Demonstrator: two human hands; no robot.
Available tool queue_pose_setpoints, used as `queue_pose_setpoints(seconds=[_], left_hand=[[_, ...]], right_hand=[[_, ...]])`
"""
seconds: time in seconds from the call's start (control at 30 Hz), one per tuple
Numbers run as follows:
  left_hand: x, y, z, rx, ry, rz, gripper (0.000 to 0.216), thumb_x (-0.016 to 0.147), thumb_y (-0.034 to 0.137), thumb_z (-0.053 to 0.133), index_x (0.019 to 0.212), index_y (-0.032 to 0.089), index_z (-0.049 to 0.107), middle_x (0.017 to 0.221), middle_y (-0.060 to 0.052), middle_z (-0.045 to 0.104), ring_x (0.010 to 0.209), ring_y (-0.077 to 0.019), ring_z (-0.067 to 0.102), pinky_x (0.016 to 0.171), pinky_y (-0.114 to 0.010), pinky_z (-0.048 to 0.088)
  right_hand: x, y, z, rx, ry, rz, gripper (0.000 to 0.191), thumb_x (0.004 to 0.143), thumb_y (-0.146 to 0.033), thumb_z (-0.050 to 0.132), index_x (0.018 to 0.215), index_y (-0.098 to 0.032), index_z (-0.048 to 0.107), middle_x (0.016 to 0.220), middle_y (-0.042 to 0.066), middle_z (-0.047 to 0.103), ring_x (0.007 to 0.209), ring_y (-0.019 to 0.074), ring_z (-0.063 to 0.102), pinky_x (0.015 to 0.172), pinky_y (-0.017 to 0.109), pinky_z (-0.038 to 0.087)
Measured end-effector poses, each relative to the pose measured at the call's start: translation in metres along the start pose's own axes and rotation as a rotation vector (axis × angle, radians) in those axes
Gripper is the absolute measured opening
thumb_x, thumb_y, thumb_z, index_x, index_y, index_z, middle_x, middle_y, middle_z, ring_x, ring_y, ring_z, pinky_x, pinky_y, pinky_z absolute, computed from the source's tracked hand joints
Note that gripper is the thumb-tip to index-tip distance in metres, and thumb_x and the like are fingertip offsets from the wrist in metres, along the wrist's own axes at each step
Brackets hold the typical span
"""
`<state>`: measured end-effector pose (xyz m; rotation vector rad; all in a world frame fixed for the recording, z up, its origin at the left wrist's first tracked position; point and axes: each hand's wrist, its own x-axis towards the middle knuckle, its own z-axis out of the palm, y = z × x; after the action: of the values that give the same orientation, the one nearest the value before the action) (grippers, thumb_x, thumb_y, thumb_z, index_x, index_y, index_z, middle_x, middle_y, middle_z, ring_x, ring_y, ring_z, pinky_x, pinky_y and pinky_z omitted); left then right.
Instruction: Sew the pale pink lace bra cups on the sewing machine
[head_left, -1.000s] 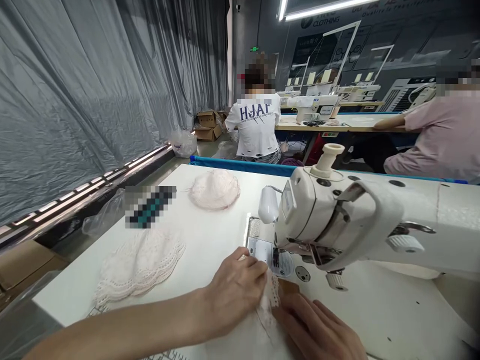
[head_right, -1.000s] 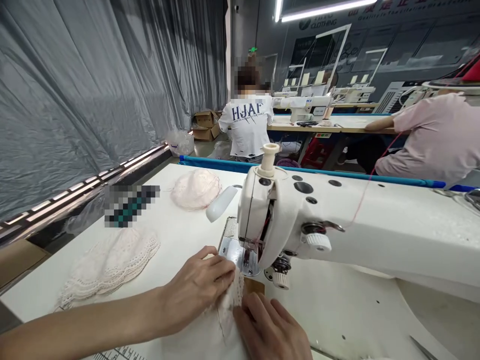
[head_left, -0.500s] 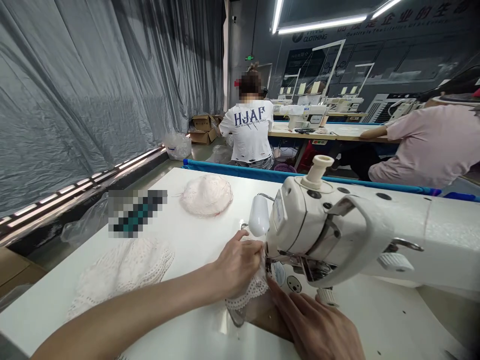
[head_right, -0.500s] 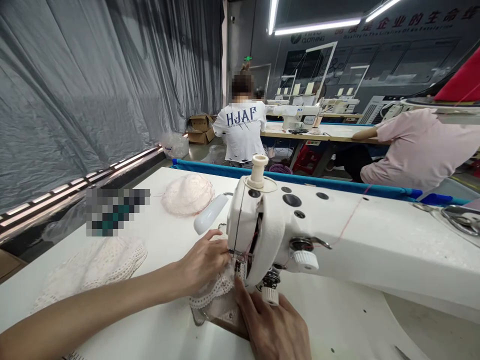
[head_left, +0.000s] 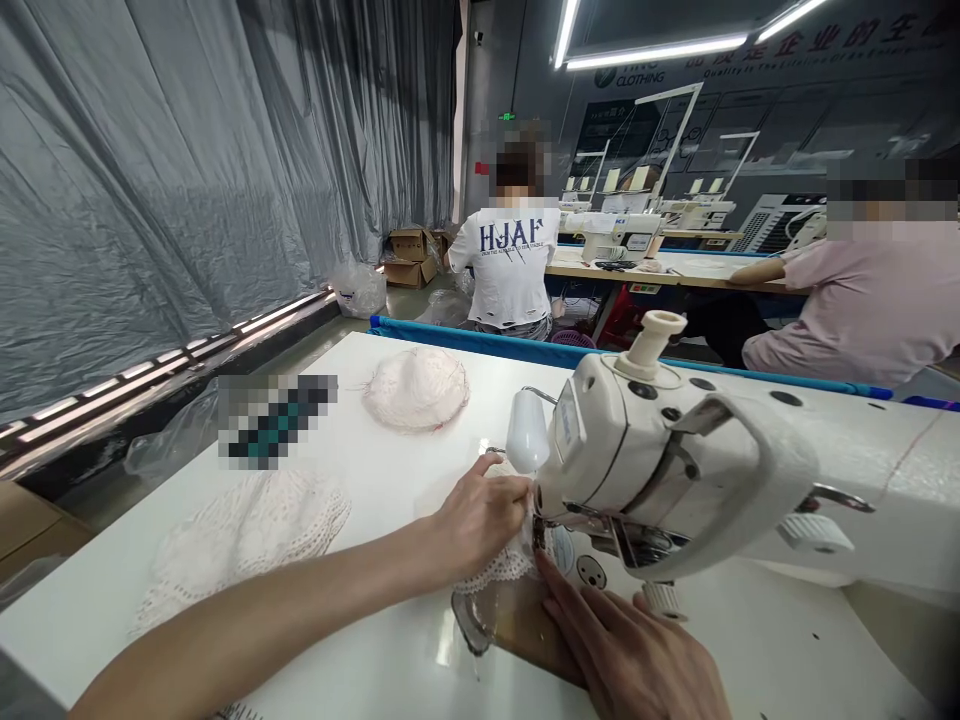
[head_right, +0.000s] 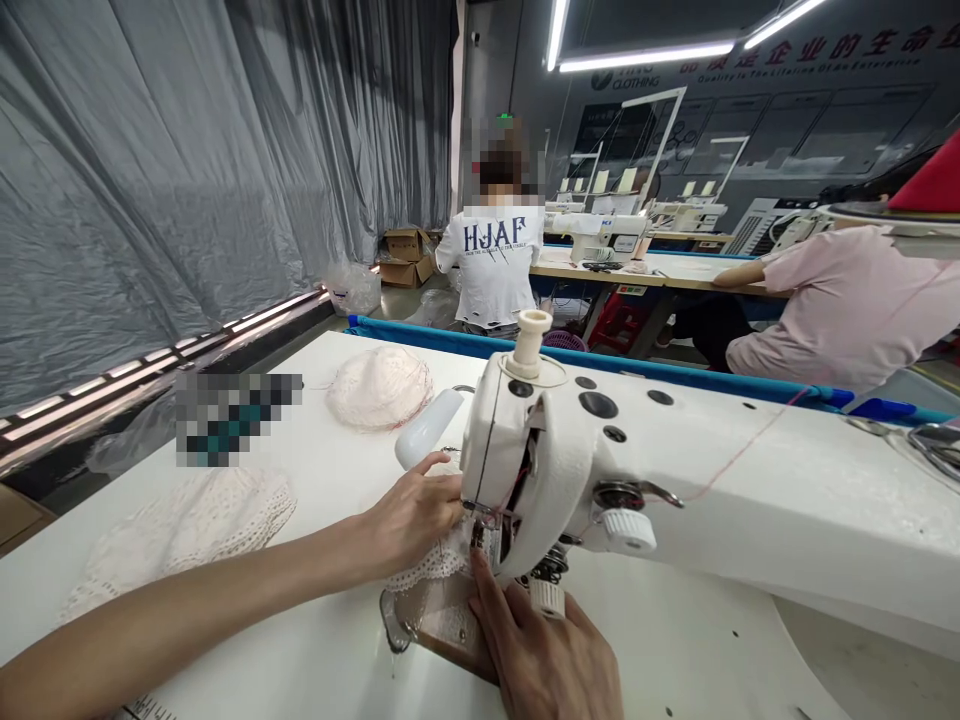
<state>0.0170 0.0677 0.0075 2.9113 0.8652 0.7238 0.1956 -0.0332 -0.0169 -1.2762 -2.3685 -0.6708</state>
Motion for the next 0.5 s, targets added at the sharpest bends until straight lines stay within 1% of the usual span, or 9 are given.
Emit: queue_pose_setpoints(seconds=[0.1,0.2,0.27,0.37,0.5], left_hand=[[-0.006,0.009,-0.009,0.056,-0.016,0.002,0.034,0.081,-0.004,0.031,0.054,0.016,0.038,0.058,0.007,0.048,0.046,-0.0049,0.037,0.094,-0.034,0.035],[-0.02,0.027,-0.02,0.196,-0.03,0.069,0.03,0.084,-0.003,0.032,0.067,0.014,0.05,0.075,0.002,0.057,0.064,-0.0085,0.05,0.094,-0.035,0.034],[-0.03,0.038,-0.023,0.244,-0.038,0.114,0.024,0.085,-0.001,0.037,0.074,0.013,0.054,0.08,0.0,0.058,0.073,-0.011,0.053,0.093,-0.035,0.035],[-0.04,0.049,-0.021,0.278,-0.011,0.148,0.019,0.083,-0.001,0.045,0.073,0.013,0.055,0.072,0.001,0.057,0.072,-0.0117,0.054,0.088,-0.033,0.038],[-0.042,0.05,-0.014,0.294,0.077,0.143,0.02,0.08,-0.003,0.048,0.068,0.012,0.055,0.069,0.001,0.056,0.066,-0.0108,0.052,0.08,-0.031,0.041]], right_hand=[[-0.003,0.001,0.0,0.016,-0.038,-0.009,0.036,0.099,-0.028,0.03,0.123,-0.018,0.055,0.063,-0.001,0.066,0.047,0.0142,0.06,0.048,0.027,0.041],[-0.005,0.002,0.0,0.054,-0.033,-0.025,0.034,0.099,-0.024,0.031,0.12,-0.016,0.056,0.071,0.001,0.07,0.049,0.0139,0.061,0.049,0.027,0.042],[-0.005,0.002,0.0,0.088,-0.017,-0.039,0.033,0.099,-0.022,0.03,0.116,-0.015,0.058,0.078,0.002,0.072,0.054,0.0138,0.064,0.052,0.028,0.043],[-0.005,0.001,-0.002,0.127,0.0,-0.043,0.034,0.099,-0.021,0.028,0.112,-0.013,0.059,0.082,0.003,0.073,0.06,0.0135,0.066,0.055,0.028,0.044],[-0.005,0.001,-0.004,0.147,0.002,-0.029,0.033,0.1,-0.021,0.028,0.112,-0.013,0.058,0.084,0.003,0.074,0.065,0.0137,0.068,0.058,0.028,0.042]])
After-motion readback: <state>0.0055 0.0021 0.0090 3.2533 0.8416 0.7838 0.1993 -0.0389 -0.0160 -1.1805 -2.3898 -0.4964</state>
